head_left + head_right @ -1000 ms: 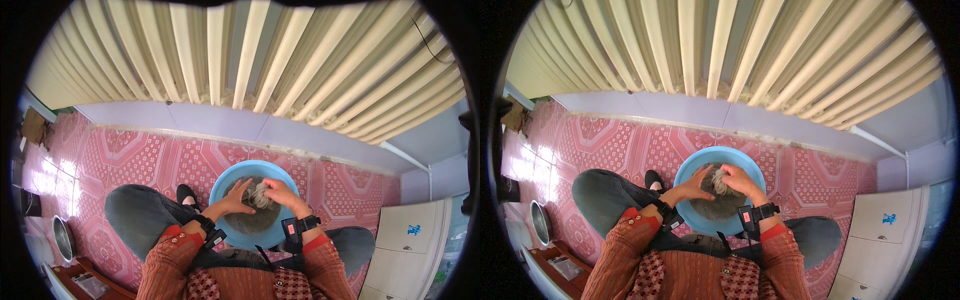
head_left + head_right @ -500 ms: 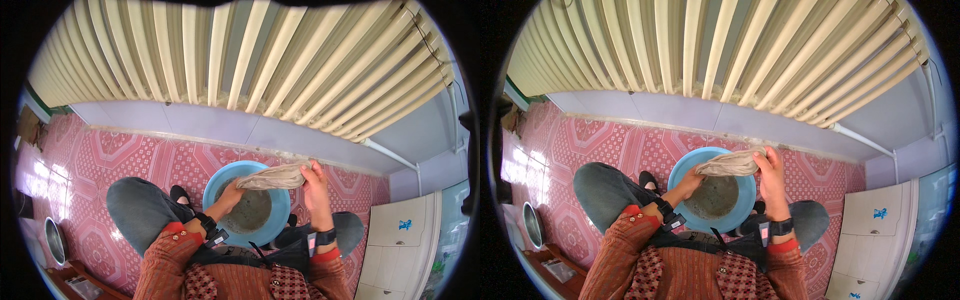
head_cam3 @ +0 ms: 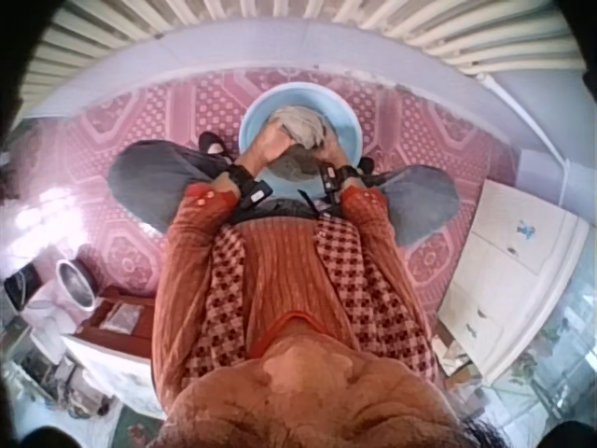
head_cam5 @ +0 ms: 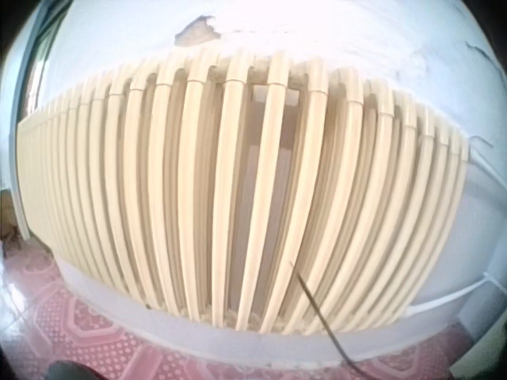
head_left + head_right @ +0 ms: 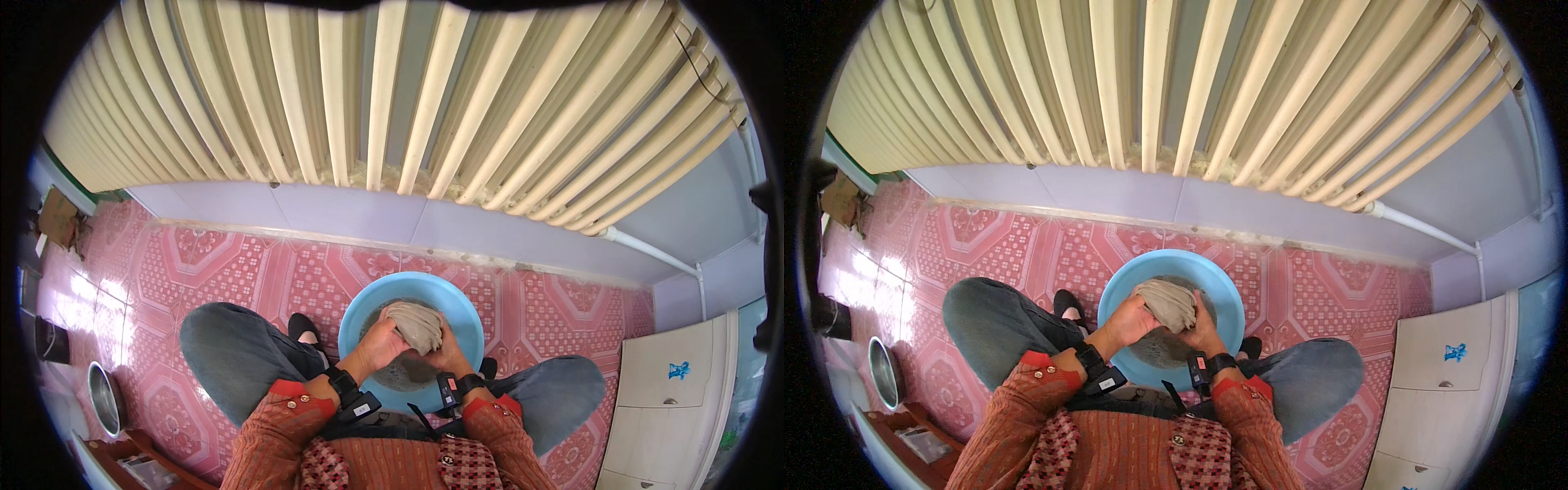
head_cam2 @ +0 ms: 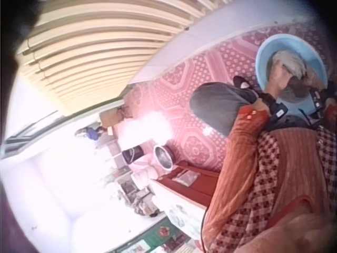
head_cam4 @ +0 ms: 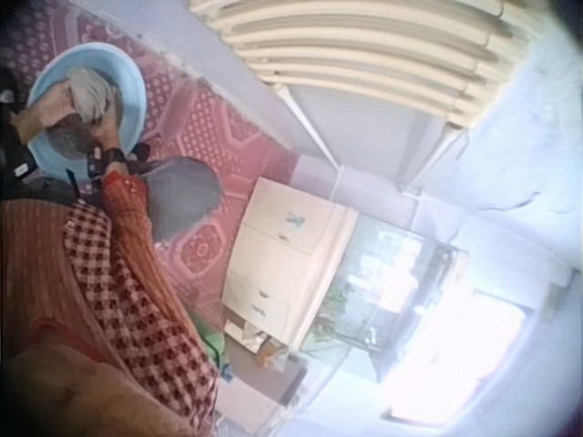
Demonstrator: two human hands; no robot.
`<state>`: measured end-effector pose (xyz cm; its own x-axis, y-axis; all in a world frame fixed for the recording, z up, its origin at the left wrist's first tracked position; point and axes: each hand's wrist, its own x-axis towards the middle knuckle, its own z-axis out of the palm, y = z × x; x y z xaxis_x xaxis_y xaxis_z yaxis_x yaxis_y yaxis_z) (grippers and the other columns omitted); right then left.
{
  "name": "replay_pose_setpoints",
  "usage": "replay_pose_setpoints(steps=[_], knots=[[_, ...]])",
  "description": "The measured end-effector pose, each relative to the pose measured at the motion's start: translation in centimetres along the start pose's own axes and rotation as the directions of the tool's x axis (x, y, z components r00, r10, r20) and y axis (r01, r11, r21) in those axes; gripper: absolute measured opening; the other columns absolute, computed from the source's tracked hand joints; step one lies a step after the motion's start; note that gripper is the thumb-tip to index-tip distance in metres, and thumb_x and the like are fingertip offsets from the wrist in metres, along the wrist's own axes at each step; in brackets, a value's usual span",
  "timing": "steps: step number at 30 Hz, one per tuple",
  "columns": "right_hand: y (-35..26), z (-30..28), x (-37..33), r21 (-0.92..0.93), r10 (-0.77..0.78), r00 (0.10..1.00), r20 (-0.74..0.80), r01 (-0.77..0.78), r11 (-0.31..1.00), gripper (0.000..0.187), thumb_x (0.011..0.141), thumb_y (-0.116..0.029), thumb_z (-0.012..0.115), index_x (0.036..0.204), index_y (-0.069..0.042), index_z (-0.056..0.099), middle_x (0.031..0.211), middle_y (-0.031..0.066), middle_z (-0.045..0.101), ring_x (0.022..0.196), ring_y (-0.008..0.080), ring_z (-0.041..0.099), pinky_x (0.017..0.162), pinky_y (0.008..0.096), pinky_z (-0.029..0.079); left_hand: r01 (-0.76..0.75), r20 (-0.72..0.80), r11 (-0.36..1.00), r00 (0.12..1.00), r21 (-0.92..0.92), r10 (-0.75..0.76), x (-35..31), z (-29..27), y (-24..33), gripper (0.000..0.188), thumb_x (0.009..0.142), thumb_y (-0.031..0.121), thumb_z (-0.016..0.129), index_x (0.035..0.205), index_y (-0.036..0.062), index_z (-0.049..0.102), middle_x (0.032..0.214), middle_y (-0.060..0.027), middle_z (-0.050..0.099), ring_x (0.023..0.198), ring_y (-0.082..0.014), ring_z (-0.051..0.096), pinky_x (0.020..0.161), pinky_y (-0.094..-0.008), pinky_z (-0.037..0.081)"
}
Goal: The person sits on the floor and wipes a wall-mounted radiator with a cloth. They repeatedly dip the cloth into a blue basin of water, wring it out, and wipe the radiator's vertical fins and horizontal bars. The person occasionally points at specific sections of the radiator while continuing to clean.
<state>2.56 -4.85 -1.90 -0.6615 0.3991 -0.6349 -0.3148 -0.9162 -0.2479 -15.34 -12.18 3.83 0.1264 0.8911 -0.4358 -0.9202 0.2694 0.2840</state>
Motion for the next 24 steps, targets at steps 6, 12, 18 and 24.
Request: replay_pose_setpoints(steps=[6,12,18,24], knots=[[0.8,1.3,0.4,-0.279,-0.313,0.944,-0.100,0.276,0.920,0.039,0.091,-0.036,0.065,0.115,-0.006,0.061,0.108,0.0072,0.065,0.099,0.0198,0.062,0.089,0.0328,0.049,0.080,-0.354,0.960,0.935,0.268,0.020,1.0,-3.0,0.6,0.064,0.097,0.014,0.045,0.150,0.0233,0.011,0.138,-0.0119,0.044,0.119,-0.0324,0.052,0.099,-0.0565,0.043],[3.9,6.2,-0.7,-0.831,-0.511,0.856,0.081,0.341,0.439,0.031,0.083,-0.026,0.074,0.103,-0.004,0.064,0.095,0.0008,0.065,0.085,0.0099,0.058,0.076,0.0279,0.048,-0.021,-0.196,0.989,0.979,0.144,0.050,3.5,-7.0,-0.5,0.036,0.097,0.022,0.052,0.130,0.0095,0.048,0.122,-0.0118,0.057,0.112,-0.0268,0.056,0.095,-0.0440,0.048],[4.7,8.0,-1.0,-0.930,-0.685,0.674,0.275,0.368,-0.011,0.031,0.084,-0.026,0.061,0.108,-0.007,0.060,0.096,0.0210,0.065,0.089,0.0402,0.063,0.077,0.0446,0.050,0.071,0.025,0.994,0.997,-0.088,-0.069,4.4,-7.1,-2.8,0.022,0.098,0.022,0.050,0.115,0.0092,0.058,0.106,-0.0072,0.064,0.097,-0.0228,0.063,0.088,-0.0375,0.053],[2.7,5.8,0.7,-0.973,-0.818,0.537,0.205,0.203,-0.110,0.031,0.087,-0.026,0.058,0.109,-0.005,0.057,0.095,0.0225,0.065,0.090,0.0401,0.061,0.080,0.0472,0.048,0.138,-0.288,0.990,0.947,-0.032,-0.141,4.5,-4.4,-3.9,0.025,0.101,0.021,0.044,0.123,0.0107,0.050,0.115,-0.0068,0.059,0.104,-0.0226,0.061,0.087,-0.0418,0.053]])
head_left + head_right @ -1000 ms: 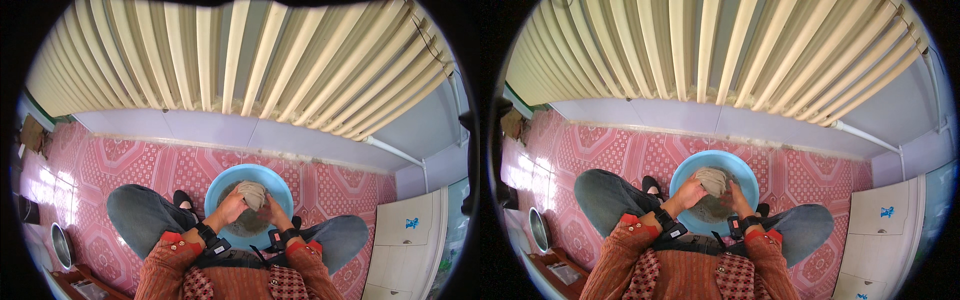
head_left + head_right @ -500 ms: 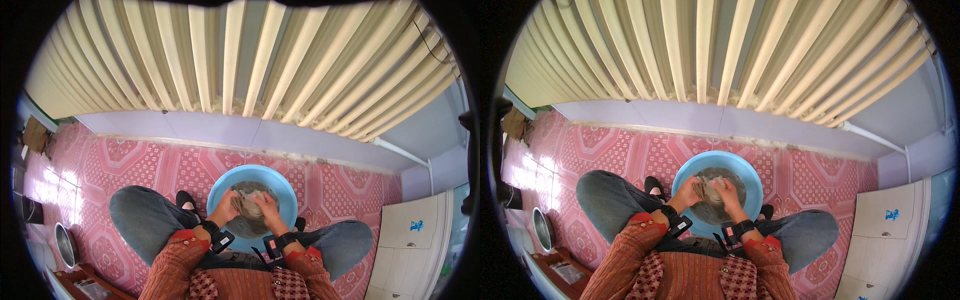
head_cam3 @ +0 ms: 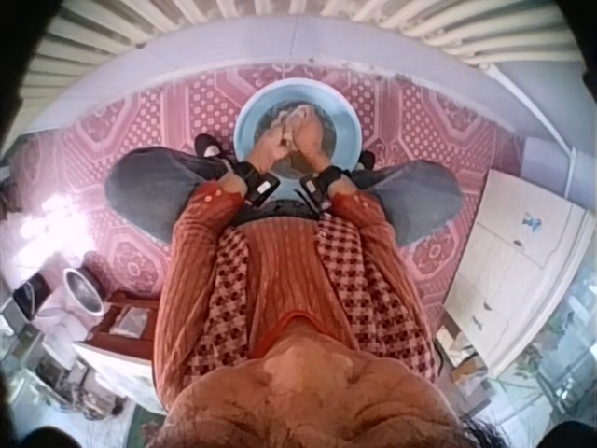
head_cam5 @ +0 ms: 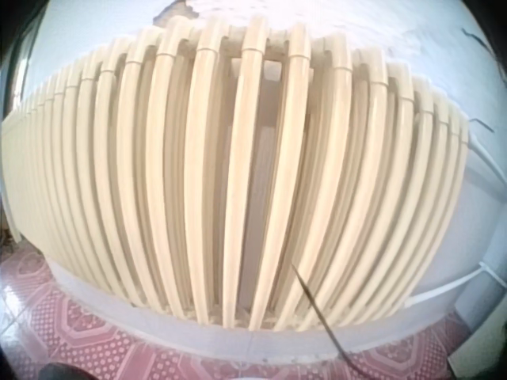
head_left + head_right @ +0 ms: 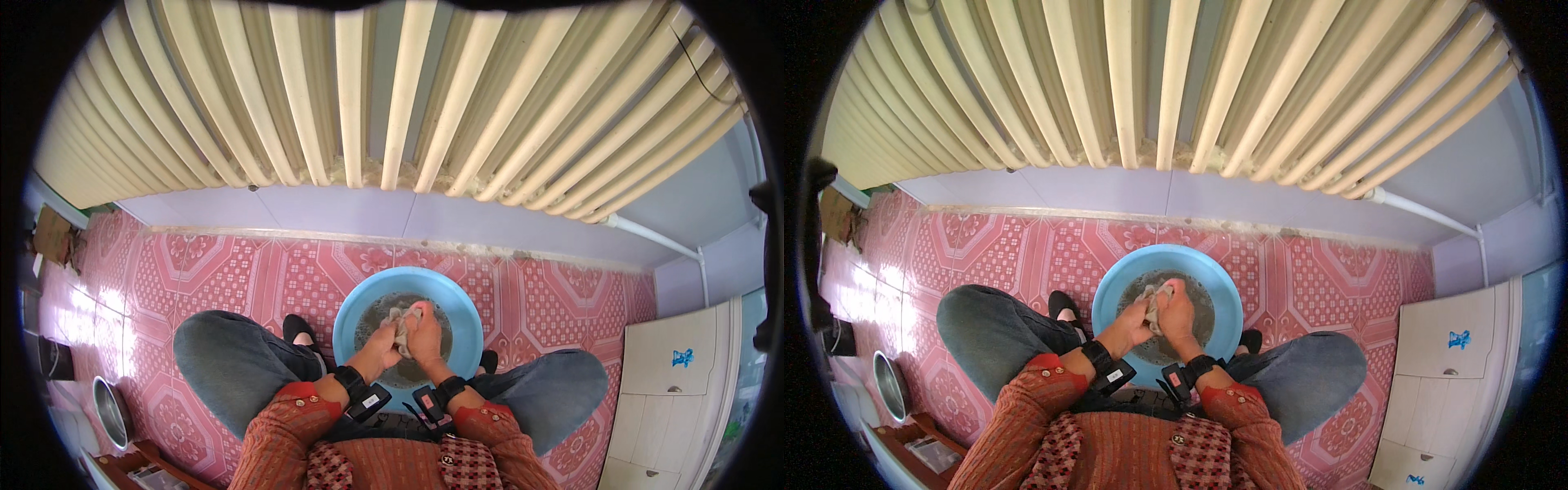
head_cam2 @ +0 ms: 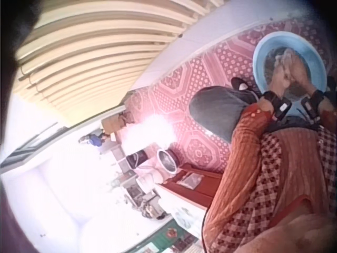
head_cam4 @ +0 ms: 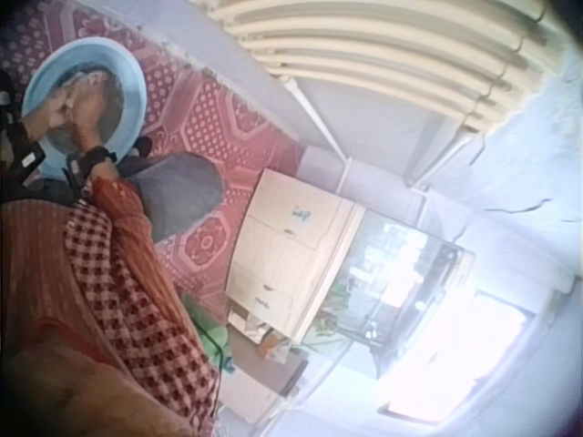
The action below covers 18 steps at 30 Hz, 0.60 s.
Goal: The person sits on the floor and wipes a wall-mounted radiator with a cloth. They repeatedly dip the cloth into a blue basin of water, wring it out, and wipe the radiator's vertical fins and horizontal bars. The person occasionally points at specific sections of the radiator while continuing to clean.
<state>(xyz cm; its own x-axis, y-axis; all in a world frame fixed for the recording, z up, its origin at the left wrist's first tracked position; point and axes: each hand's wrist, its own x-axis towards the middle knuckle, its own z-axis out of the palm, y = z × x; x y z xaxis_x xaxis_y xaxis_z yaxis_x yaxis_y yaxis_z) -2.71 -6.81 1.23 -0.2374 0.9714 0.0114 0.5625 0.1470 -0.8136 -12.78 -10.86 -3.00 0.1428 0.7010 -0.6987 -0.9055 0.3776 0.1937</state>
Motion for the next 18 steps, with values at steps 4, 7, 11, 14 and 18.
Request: replay_pose_setpoints(steps=[4,7,11,14,18], knots=[[3.2,-0.1,1.3,0.018,-0.038,0.999,-0.021,0.038,0.999,0.028,0.090,-0.025,0.057,0.109,-0.005,0.062,0.093,0.0181,0.066,0.092,0.0372,0.059,0.086,0.0427,0.046,-0.063,0.043,0.993,0.997,0.099,0.059,-1.1,0.8,-0.4,0.027,0.101,0.024,0.045,0.126,0.0132,0.048,0.122,-0.0064,0.057,0.107,-0.0239,0.059,0.088,-0.0473,0.052],[4.4,-0.3,1.5,0.392,0.108,0.976,0.189,-0.176,0.903,0.031,0.092,-0.028,0.060,0.110,-0.004,0.066,0.096,0.0126,0.067,0.092,0.0284,0.062,0.083,0.0373,0.048,-0.050,0.011,0.998,0.999,0.028,0.049,-1.5,1.0,-0.6,0.031,0.100,0.033,0.050,0.122,0.0112,0.054,0.121,-0.0063,0.058,0.106,-0.0242,0.060,0.089,-0.0469,0.052],[2.8,-0.4,0.3,0.600,0.219,0.843,0.491,-0.509,0.617,0.037,0.095,-0.033,0.059,0.113,-0.002,0.066,0.101,0.0063,0.067,0.092,0.0162,0.062,0.081,0.0300,0.049,-0.024,0.039,0.998,0.999,-0.054,0.026,-1.2,0.2,0.6,0.037,0.096,0.039,0.057,0.122,0.0138,0.049,0.122,-0.0068,0.056,0.105,-0.0246,0.060,0.084,-0.0468,0.053],[0.0,-0.8,-1.1,0.520,0.169,0.878,0.448,-0.410,0.749,0.045,0.091,-0.035,0.064,0.123,-0.003,0.059,0.112,0.0096,0.062,0.101,0.0193,0.060,0.088,0.0321,0.048,-0.098,-0.017,0.992,0.995,-0.073,0.097,-1.4,0.1,1.4,0.040,0.094,0.043,0.060,0.117,0.0124,0.052,0.113,-0.0079,0.059,0.098,-0.0230,0.061,0.080,-0.0428,0.054],[-3.0,-1.2,-2.8,0.322,-0.070,0.940,0.333,-0.044,0.946,0.058,0.084,-0.037,0.070,0.130,-0.007,0.051,0.126,0.0165,0.049,0.115,0.0294,0.054,0.095,0.0383,0.045,-0.323,0.156,0.946,0.936,0.024,0.315,-4.5,0.5,1.5,0.048,0.094,0.037,0.060,0.128,0.0145,0.035,0.117,-0.0078,0.053,0.105,-0.0197,0.057,0.088,-0.0385,0.051]])
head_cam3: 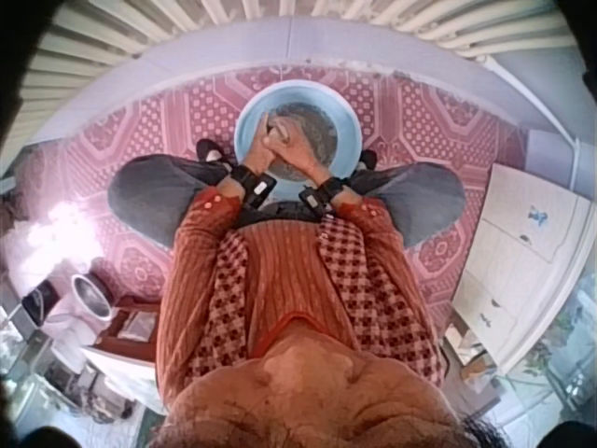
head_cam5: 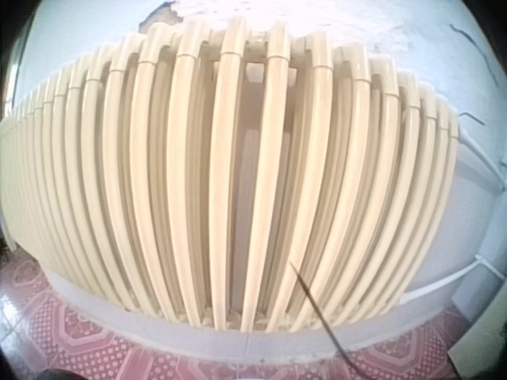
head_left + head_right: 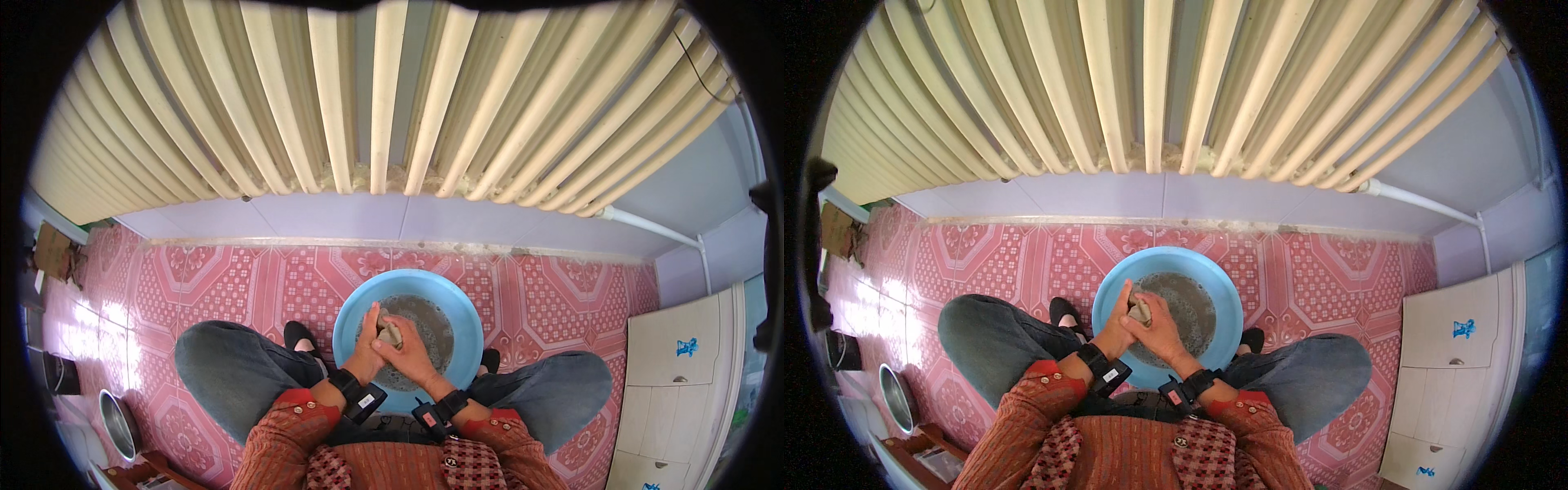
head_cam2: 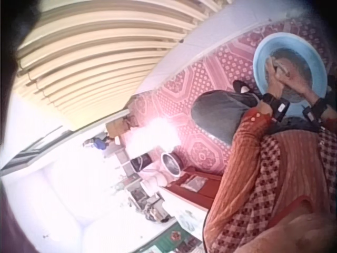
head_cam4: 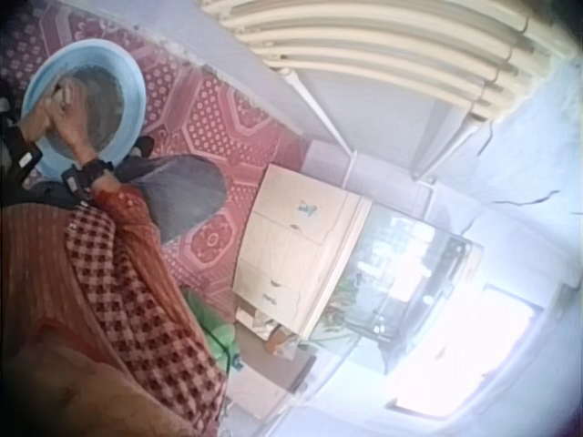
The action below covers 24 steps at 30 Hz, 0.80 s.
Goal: The person sits on the floor and wipes a wall-mounted radiator with a cloth. They repeatedly dip the cloth into a blue basin of water, wring it out, and wipe the radiator's vertical fins and horizontal bars. The person occasionally points at specific sections of the radiator while continuing to clean.
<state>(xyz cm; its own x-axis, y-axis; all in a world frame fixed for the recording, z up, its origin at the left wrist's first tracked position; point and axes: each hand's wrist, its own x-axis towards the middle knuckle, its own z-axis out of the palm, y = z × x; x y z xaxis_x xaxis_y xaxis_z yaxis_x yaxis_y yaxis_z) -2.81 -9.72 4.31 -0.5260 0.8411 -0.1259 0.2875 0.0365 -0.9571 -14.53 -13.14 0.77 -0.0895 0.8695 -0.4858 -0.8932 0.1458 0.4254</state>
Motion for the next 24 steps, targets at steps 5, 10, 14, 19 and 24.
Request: replay_pose_setpoints(steps=[5,10,14,19,24], knots=[[-1.3,-0.2,0.1,-0.192,-0.028,1.000,0.004,0.028,0.981,0.055,0.085,-0.041,0.067,0.125,-0.007,0.051,0.120,0.0177,0.048,0.107,0.0368,0.055,0.090,0.0440,0.047,0.084,0.063,0.996,0.994,0.040,-0.087,-1.1,0.8,0.2,0.067,0.099,0.020,0.052,0.151,0.0165,0.009,0.135,-0.0097,0.046,0.120,-0.0206,0.050,0.104,-0.0360,0.042],[-1.5,-0.8,0.5,-0.303,-0.064,0.998,0.006,0.063,0.951,0.046,0.092,-0.043,0.056,0.118,-0.004,0.053,0.115,0.0214,0.051,0.100,0.0434,0.056,0.084,0.0494,0.047,-0.202,0.259,0.921,0.959,0.332,0.117,0.3,-0.5,-1.3,0.047,0.096,0.032,0.055,0.132,0.0034,0.044,0.124,-0.0089,0.055,0.114,-0.0221,0.055,0.101,-0.0346,0.042],[-1.3,-0.7,0.6,-0.323,-0.073,0.997,-0.034,0.058,0.945,0.041,0.096,-0.040,0.049,0.112,-0.003,0.054,0.107,0.0229,0.055,0.094,0.0463,0.057,0.080,0.0519,0.047,-0.532,0.514,0.228,0.847,0.816,0.135,0.1,-1.6,-0.9,0.040,0.099,0.030,0.049,0.129,0.0029,0.048,0.123,-0.0109,0.056,0.114,-0.0243,0.055,0.101,-0.0356,0.041],[-0.8,-0.7,0.8,-0.389,-0.100,0.994,-0.033,0.079,0.918,0.034,0.098,-0.035,0.044,0.109,-0.005,0.056,0.105,0.0228,0.055,0.089,0.0475,0.058,0.076,0.0537,0.047,-0.449,0.419,0.358,0.893,0.819,0.161,1.8,-2.1,-2.3,0.036,0.101,0.031,0.036,0.113,0.0036,0.056,0.113,-0.0201,0.059,0.107,-0.0360,0.056,0.091,-0.0410,0.045],[-0.6,-0.7,0.8,-0.351,-0.106,0.994,-0.037,0.086,0.933,0.031,0.099,-0.031,0.043,0.101,-0.004,0.058,0.099,0.0228,0.058,0.086,0.0473,0.058,0.074,0.0546,0.046,-0.349,0.314,0.242,0.934,0.905,0.172,2.9,-3.1,-3.2,0.033,0.099,0.030,0.039,0.107,0.0028,0.056,0.109,-0.0249,0.059,0.102,-0.0417,0.057,0.084,-0.0449,0.046]])
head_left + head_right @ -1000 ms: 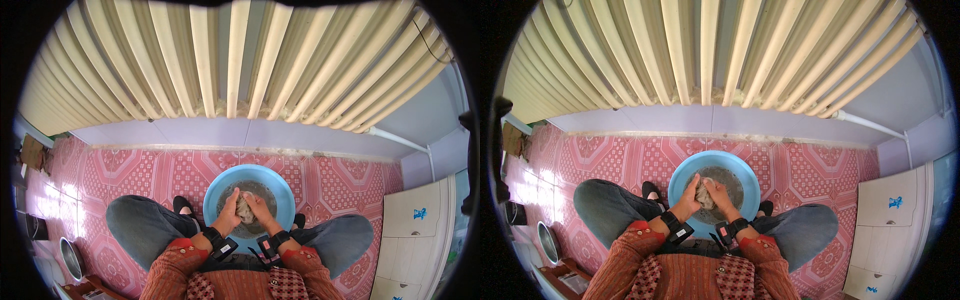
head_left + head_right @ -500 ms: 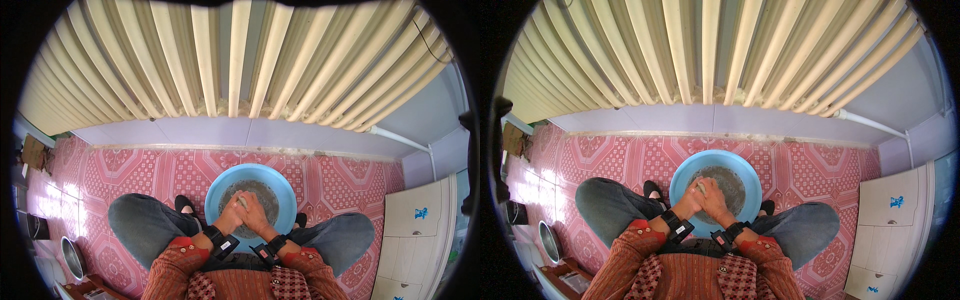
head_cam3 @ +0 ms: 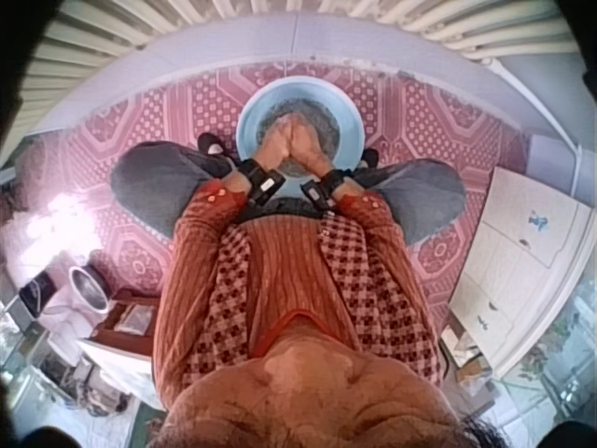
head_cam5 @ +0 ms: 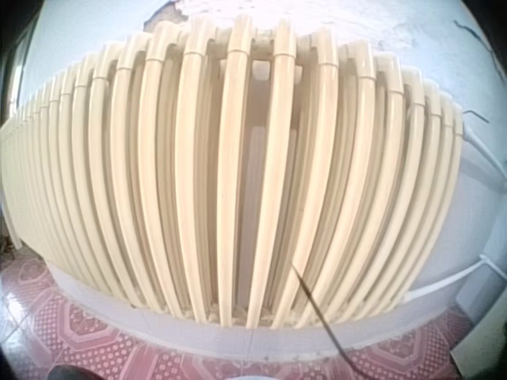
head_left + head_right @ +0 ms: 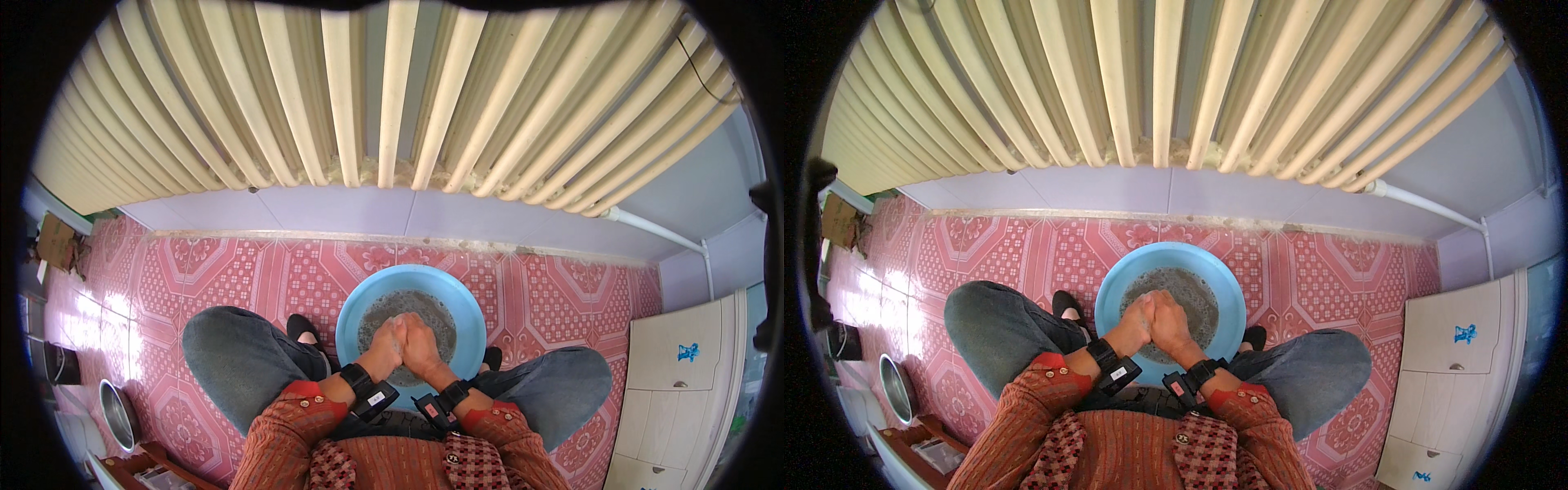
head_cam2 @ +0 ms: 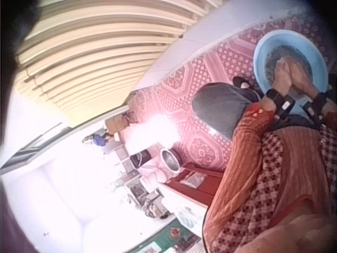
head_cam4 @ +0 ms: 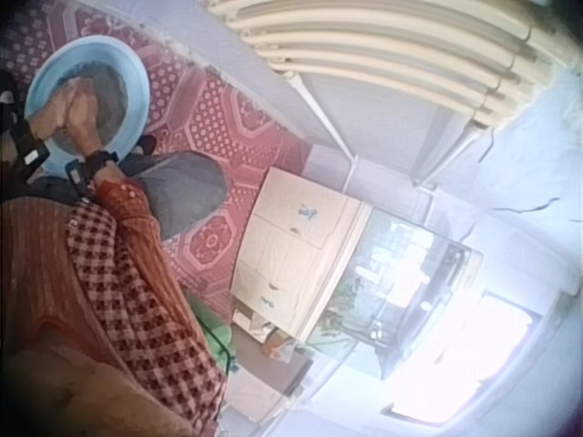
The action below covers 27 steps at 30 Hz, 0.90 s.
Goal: The person sits on the floor and wipes a wall-mounted radiator with a cloth. They repeatedly dip the cloth into a blue basin of water, wring it out, and wipe the radiator's vertical fins and horizontal bars. The person occasionally points at specific sections of the radiator while continuing to clean.
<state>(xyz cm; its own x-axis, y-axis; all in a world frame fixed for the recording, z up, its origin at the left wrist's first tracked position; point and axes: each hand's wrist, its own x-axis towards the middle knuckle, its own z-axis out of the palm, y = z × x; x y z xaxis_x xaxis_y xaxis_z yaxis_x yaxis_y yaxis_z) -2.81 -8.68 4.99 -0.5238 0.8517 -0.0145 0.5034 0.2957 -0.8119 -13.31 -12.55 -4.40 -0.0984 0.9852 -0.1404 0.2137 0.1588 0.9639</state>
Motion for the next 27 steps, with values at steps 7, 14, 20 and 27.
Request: replay_pose_setpoints(steps=[7,14,20,27], knots=[[1.4,-0.3,1.0,0.205,0.058,0.995,0.076,-0.073,0.976,0.033,0.099,-0.032,0.045,0.108,-0.003,0.058,0.100,0.0239,0.060,0.090,0.0436,0.060,0.079,0.0469,0.048,-0.024,-0.018,0.998,1.000,0.061,0.025,-1.2,-2.1,3.5,0.043,0.079,0.018,0.069,0.118,0.0030,0.055,0.110,-0.0222,0.061,0.100,-0.0373,0.061,0.086,-0.0389,0.048],[2.1,-2.8,1.5,0.487,0.199,0.957,0.210,-0.279,0.827,0.053,0.094,-0.037,0.060,0.135,-0.006,0.045,0.131,0.0150,0.050,0.105,0.0241,0.059,0.084,0.0372,0.050,0.281,0.259,-0.010,0.869,-0.960,-0.421,2.8,-3.2,3.5,0.033,0.101,0.024,0.036,0.122,0.0052,0.054,0.117,-0.0101,0.060,0.107,-0.0251,0.060,0.094,-0.0390,0.049],[2.0,-4.9,2.2,0.726,0.244,0.942,0.231,-0.334,0.601,0.035,0.095,-0.028,0.061,0.122,-0.006,0.057,0.107,0.0030,0.062,0.098,0.0113,0.058,0.082,0.0273,0.047,0.303,0.304,-0.060,0.880,-0.951,-0.366,1.5,-4.7,6.5,0.031,0.097,0.020,0.044,0.123,0.0065,0.053,0.121,-0.0097,0.059,0.114,-0.0270,0.056,0.101,-0.0411,0.044],[0.5,-7.0,3.2,0.797,0.041,0.941,0.335,-0.306,0.520,0.025,0.099,-0.019,0.052,0.119,-0.007,0.059,0.108,-0.0005,0.062,0.099,0.0086,0.056,0.087,0.0260,0.046,0.355,0.317,0.140,0.918,-0.924,-0.239,1.1,-4.8,7.7,0.044,0.097,0.046,0.048,0.115,0.0083,0.061,0.118,-0.0089,0.063,0.112,-0.0292,0.058,0.101,-0.0532,0.043]])
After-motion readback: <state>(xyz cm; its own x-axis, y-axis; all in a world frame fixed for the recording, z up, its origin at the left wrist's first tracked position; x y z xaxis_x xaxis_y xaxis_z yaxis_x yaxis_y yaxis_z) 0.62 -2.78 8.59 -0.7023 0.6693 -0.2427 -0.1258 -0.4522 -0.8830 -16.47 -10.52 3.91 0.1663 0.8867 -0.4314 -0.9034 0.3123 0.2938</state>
